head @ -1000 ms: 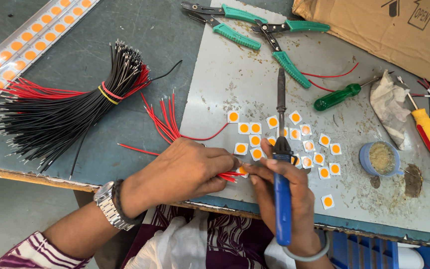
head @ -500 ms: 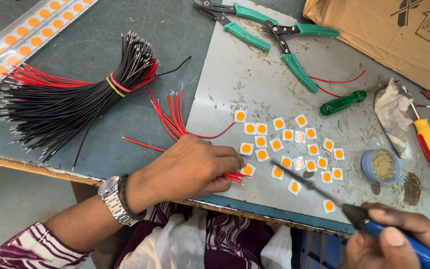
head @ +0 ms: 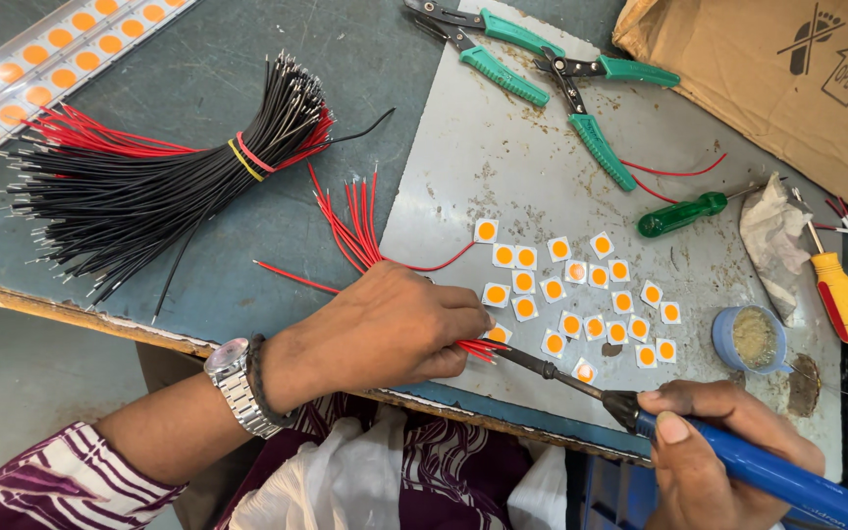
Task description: The person strips the ends of red wires, applies flux, and solders them to small square LED modules on a workbench. They use wire cutters, a soldering iron, and a small container of flux while handling multiple LEDs and wires.
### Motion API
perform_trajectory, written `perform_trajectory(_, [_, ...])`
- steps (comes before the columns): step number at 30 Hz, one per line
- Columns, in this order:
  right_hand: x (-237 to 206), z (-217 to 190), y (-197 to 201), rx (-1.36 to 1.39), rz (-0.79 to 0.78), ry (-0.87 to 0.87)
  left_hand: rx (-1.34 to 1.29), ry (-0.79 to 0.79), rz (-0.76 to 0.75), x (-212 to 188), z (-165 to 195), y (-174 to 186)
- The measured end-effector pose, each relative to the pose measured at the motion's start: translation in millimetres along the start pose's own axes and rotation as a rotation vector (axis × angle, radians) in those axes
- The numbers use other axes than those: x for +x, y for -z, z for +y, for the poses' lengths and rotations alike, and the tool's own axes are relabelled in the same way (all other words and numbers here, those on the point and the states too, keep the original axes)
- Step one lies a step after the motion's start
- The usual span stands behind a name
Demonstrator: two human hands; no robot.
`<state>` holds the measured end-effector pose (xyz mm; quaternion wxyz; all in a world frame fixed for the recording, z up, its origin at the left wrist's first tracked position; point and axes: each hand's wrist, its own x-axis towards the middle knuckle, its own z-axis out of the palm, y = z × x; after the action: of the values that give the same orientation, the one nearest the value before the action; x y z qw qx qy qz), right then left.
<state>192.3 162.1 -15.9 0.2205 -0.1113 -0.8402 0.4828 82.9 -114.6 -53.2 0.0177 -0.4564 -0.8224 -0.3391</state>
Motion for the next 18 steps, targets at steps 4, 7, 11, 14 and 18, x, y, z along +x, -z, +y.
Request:
perform_trajectory(4, [2, -7, 1, -0.073, -0.065, 0.117, -0.001, 0.013, -0.017, 1, 0, 0])
perform_trajectory(7, [11, -15, 15, -0.111, -0.144, 0.076, 0.002, 0.016, -0.041, 1, -1, 0])
perform_trajectory(11, [20, -20, 32, -0.272, -0.182, -0.066, -0.017, 0.014, -0.024, 0, -1, 1])
perform_trajectory(14, [13, -9, 21, -0.160, -0.096, 0.010, -0.016, 0.009, -0.028, 0, -1, 1])
perform_trajectory(18, [11, 0, 8, -0.041, -0.095, 0.093, -0.011, 0.009, -0.032, 1, 0, 1])
